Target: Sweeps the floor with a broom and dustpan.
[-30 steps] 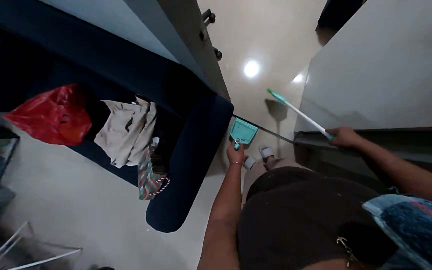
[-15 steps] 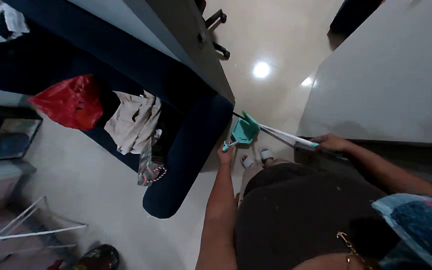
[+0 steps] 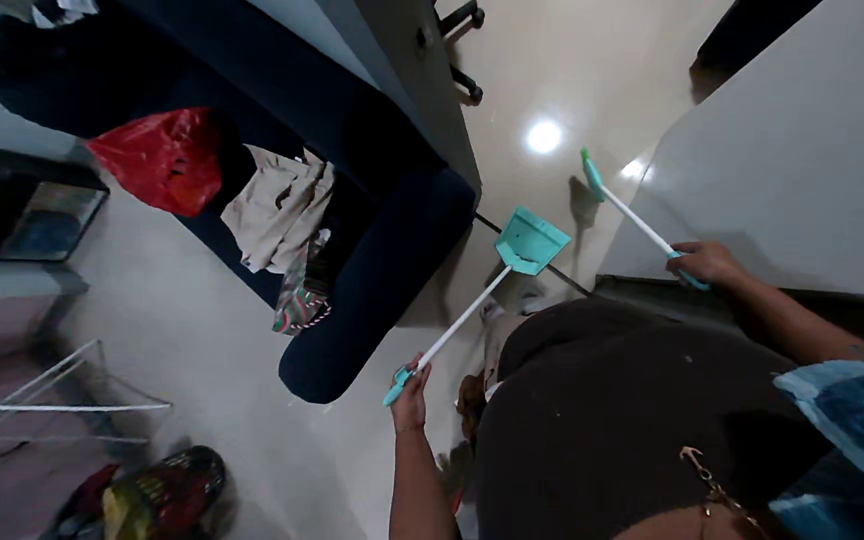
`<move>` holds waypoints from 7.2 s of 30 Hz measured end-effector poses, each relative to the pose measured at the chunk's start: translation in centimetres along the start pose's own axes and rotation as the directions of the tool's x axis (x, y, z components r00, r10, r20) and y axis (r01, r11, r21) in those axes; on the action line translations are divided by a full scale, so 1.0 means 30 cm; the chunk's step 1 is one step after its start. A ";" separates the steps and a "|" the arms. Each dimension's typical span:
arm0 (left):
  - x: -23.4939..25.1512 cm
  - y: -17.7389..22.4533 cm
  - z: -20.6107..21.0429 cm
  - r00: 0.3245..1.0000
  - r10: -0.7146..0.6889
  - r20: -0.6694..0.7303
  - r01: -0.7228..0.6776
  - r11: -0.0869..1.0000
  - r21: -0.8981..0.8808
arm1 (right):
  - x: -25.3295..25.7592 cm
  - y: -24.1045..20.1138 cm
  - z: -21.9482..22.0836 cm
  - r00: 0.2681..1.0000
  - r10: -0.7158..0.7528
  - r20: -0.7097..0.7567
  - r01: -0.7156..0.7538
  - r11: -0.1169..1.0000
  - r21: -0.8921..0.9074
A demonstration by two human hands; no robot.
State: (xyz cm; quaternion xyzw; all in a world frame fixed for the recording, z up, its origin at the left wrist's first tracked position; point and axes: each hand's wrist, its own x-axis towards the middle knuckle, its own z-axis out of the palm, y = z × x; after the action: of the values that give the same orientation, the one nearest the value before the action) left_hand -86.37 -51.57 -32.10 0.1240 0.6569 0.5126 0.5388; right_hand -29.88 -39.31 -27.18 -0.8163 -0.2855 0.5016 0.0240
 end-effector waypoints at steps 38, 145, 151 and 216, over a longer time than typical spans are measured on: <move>-0.061 -0.147 -0.001 0.986 0.148 -0.075 -0.120 0.947 0.298 | -0.068 -0.213 0.149 0.926 -0.068 0.372 0.227 0.887 -0.403; -0.438 -0.046 -0.698 0.921 0.281 -0.271 -0.111 0.854 0.508 | -0.261 -0.207 1.066 0.867 -0.182 0.464 0.475 0.586 -0.657; -0.328 -0.052 -0.767 0.946 0.222 -0.237 -0.052 0.825 0.563 | -0.387 -0.056 1.129 0.804 -0.082 0.589 0.561 0.431 -0.706; -0.112 -0.065 -0.842 0.995 0.091 -0.036 -0.034 0.668 0.743 | -0.345 0.028 0.793 0.994 -0.088 -0.067 0.072 0.975 -0.212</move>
State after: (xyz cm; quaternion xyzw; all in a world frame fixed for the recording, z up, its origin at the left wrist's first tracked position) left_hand -105.42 -68.47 -34.40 0.3365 0.8221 0.2241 0.4009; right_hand -52.75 -50.98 -30.91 -0.8207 -0.3683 0.4358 -0.0310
